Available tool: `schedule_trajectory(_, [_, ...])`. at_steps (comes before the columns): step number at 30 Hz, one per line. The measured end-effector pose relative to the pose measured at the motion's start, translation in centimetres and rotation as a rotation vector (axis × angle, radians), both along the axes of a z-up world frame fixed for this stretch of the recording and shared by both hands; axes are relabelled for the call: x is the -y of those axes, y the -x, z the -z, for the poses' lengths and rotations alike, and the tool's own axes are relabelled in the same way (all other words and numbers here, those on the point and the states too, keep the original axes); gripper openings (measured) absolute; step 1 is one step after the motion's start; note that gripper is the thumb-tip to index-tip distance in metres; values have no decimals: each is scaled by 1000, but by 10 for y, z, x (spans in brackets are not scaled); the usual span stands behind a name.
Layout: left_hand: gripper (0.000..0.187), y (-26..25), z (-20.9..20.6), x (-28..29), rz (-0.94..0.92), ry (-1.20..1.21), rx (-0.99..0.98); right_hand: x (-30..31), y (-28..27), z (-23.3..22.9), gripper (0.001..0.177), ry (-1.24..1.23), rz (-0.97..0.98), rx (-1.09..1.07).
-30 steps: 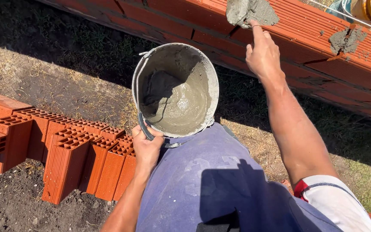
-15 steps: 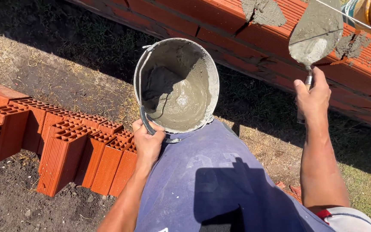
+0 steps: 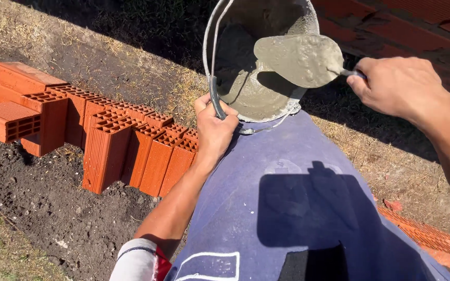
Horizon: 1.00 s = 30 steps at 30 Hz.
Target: The person scoops mortar from a bucket using a trowel and applies it onto a row of red bricks. The person repeatedly dips the trowel into the bucket and spreads the mortar along the top of the brickwork.
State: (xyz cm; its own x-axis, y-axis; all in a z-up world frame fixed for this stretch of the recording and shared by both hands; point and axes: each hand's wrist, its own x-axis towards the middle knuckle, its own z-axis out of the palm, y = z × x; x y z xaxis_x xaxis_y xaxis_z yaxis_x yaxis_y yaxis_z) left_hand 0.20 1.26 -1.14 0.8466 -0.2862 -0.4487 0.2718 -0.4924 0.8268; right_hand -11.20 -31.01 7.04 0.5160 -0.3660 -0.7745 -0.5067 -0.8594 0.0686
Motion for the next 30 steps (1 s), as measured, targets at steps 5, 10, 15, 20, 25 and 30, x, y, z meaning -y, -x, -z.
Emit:
schedule_trajectory(5, [15,13,-15,8,69,7,-6,-13,-51,79,21,601,-733,368])
schedule_trajectory(10, [12,23,-15,5,110,20,65,-52,-28,85,12,723,-866,484])
schedule_trajectory(15, [12,31,-5,-4,84,136,101,-70,13,78,18,429,-870,655])
schedule_trajectory(20, [11,36,-2,-4,82,36,106,-45,-9,46,21,208,-275,247])
schedule_trajectory(25, [14,31,-18,7,101,68,51,-34,12,32,35,-622,591,131])
schedule_trajectory(30, [13,34,-18,13,112,-13,50,-58,22,-19,46,-164,-206,59])
